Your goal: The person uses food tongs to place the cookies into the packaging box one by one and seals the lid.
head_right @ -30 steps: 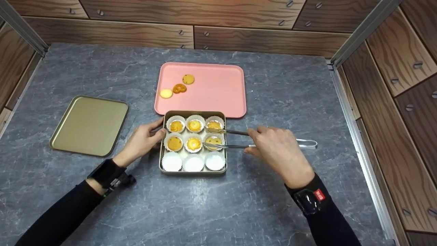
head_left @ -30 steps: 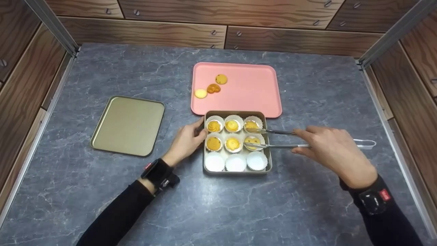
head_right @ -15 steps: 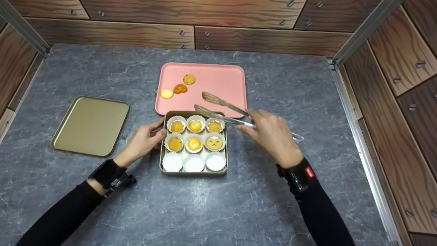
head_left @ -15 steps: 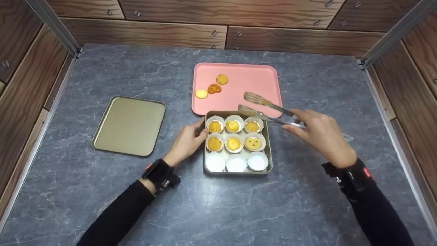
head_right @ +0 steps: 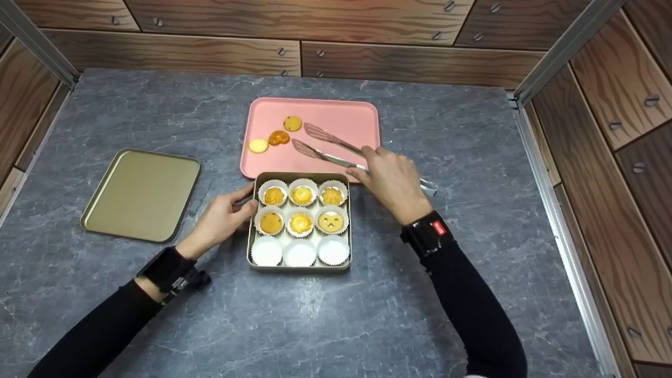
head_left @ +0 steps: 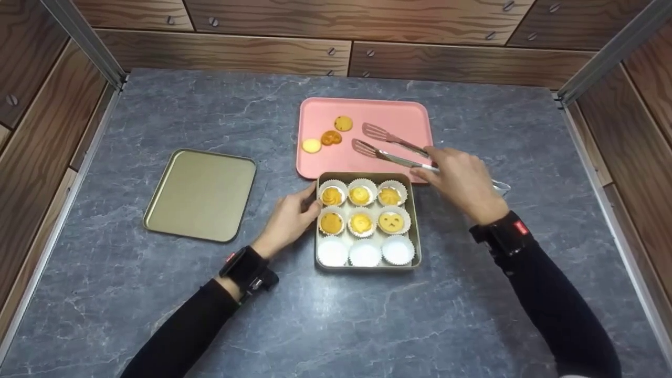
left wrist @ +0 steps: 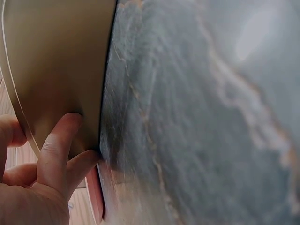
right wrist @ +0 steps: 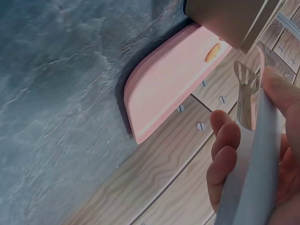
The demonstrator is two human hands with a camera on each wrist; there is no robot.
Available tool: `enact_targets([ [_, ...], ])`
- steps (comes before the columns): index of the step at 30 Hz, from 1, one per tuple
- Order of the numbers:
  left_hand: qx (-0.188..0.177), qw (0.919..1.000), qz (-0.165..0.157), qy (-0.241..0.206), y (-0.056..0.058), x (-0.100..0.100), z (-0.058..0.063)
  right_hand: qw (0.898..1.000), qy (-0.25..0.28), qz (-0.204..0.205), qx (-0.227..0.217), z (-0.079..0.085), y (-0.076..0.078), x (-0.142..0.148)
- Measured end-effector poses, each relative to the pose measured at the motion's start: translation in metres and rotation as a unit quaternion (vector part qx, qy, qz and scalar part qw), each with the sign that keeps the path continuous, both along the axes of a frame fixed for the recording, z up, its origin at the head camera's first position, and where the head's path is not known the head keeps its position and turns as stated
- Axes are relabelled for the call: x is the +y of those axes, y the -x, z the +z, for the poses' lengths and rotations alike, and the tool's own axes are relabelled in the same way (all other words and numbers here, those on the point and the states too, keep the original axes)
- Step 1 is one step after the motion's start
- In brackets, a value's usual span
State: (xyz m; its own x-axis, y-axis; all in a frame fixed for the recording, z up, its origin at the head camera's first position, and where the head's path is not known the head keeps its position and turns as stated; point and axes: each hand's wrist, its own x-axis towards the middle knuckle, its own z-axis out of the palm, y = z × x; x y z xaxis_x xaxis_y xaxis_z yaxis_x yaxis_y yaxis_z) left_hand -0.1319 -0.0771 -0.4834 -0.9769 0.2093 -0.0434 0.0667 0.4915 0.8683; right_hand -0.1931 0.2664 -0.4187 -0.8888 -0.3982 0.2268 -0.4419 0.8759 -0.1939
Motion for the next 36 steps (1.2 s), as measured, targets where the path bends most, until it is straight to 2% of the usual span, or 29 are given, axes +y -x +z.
enact_targets([
  [5, -0.008, 1.0000, 0.001, -0.002, 0.000, 0.000, -0.001, 1.000, -0.004, -0.015, -0.011, -0.003, 0.014, -0.011],
  [16, -0.001, 1.0000, -0.001, -0.006, -0.001, 0.000, -0.002, 0.999, -0.011, -0.034, -0.020, -0.008, 0.042, -0.036],
  [25, 0.002, 1.0000, 0.002, 0.001, 0.000, 0.000, -0.003, 0.997, -0.041, -0.049, -0.054, -0.007, 0.054, -0.051],
  [36, 0.000, 1.0000, 0.002, 0.000, 0.001, -0.001, -0.002, 0.993, -0.034, -0.058, -0.094, -0.012, 0.062, -0.058],
])
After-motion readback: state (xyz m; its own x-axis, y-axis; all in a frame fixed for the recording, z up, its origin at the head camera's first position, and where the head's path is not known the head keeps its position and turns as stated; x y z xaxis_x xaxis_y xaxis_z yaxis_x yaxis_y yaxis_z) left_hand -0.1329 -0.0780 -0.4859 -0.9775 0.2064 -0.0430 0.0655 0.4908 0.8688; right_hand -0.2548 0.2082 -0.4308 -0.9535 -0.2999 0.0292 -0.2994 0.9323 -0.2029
